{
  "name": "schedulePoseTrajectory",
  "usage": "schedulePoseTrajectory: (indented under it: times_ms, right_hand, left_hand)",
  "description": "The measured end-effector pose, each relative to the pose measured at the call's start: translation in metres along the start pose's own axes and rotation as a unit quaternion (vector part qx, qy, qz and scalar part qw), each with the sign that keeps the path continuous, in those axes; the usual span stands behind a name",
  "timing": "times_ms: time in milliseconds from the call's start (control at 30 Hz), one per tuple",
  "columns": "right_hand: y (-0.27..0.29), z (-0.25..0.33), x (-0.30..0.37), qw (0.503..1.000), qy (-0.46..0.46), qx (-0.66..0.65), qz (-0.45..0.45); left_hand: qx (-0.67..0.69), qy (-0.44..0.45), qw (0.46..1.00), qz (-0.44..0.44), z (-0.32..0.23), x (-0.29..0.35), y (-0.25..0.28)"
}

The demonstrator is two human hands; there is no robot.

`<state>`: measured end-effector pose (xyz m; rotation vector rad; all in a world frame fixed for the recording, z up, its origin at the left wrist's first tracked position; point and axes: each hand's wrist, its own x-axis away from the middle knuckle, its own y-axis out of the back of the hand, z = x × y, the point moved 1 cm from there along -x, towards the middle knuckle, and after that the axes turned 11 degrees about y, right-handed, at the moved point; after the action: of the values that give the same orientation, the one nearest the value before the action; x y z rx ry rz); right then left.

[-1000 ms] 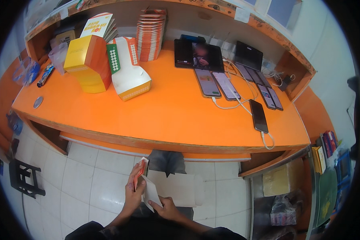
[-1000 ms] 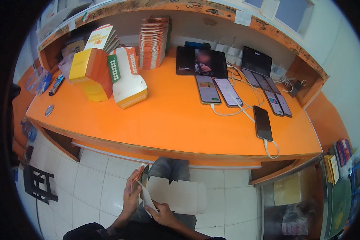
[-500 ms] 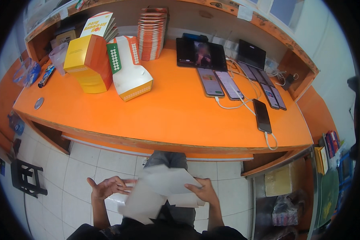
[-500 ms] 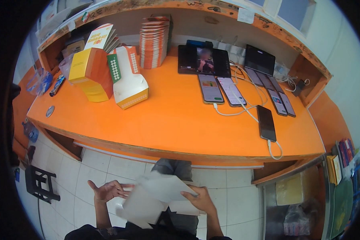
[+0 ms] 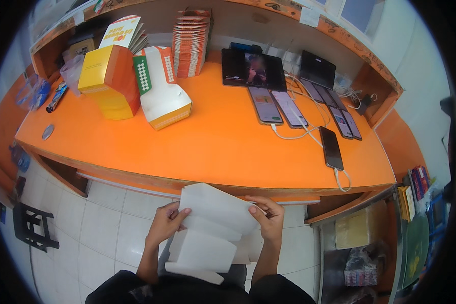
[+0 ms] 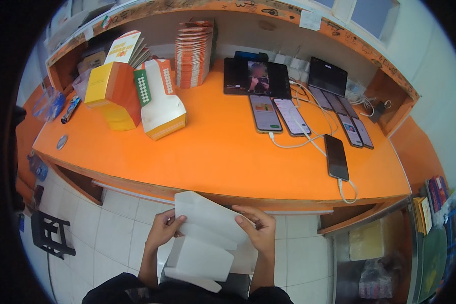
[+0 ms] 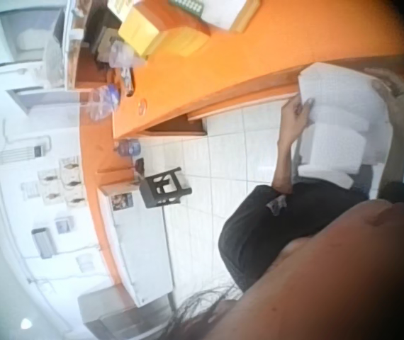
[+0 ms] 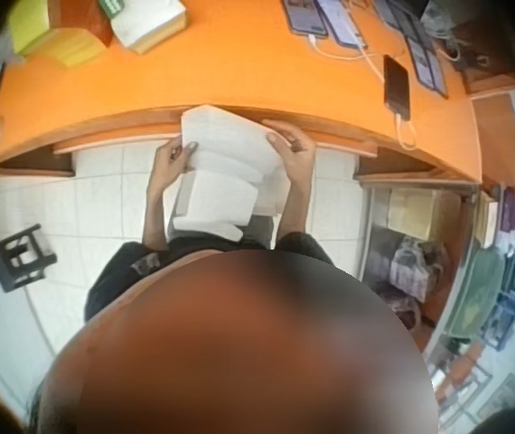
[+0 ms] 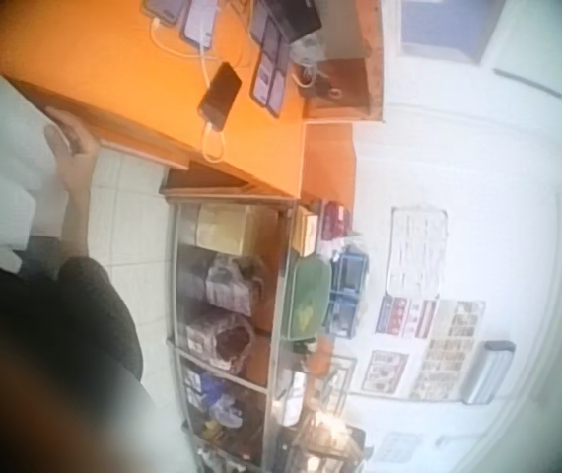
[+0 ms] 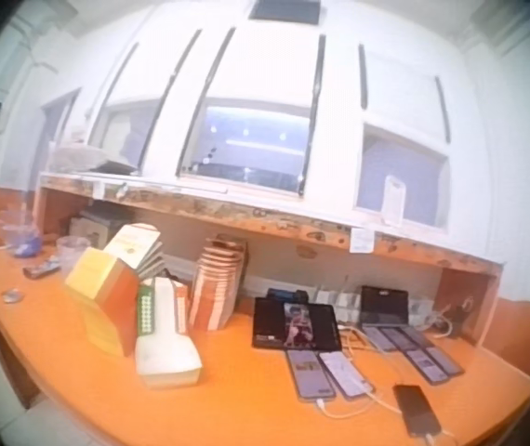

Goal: The person assembles small cardboard boxes from flat pieces. They fold the sides, tuck flaps, and secure the structure by hand, then place the finished box on the table. The process is repeated with multiple flat pieces.

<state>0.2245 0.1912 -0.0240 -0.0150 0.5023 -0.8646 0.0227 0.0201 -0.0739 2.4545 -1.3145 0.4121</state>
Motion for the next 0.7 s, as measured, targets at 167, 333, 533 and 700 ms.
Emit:
schedulePoseTrajectory:
  times_ms: [167, 333, 533, 700]
  right_hand:
    - [0.001, -0.022, 0.018, 0.997, -0.073, -0.002, 0.026]
    - [0.015, -0.035, 0.024, 0.985, -0.141, 0.081, 0.062]
    - [0.03, -0.043, 0.016, 0.893, -0.23, 0.191, 0.336]
    - [0.021, -0.073, 0.027, 0.808, -0.118, 0.258, 0.515]
  left_hand:
    - [0.157, 0.006, 0.987, 0.02, 0.012, 0.012, -0.01]
    - [0.043, -0.013, 0.989, 0.143, 0.011, 0.026, -0.015]
    - [-0.162, 0.081, 0.948, 0.26, 0.02, 0.023, 0.024]
    - [-0.027, -0.018, 0.973, 0.228, 0.031, 0.01, 0.033]
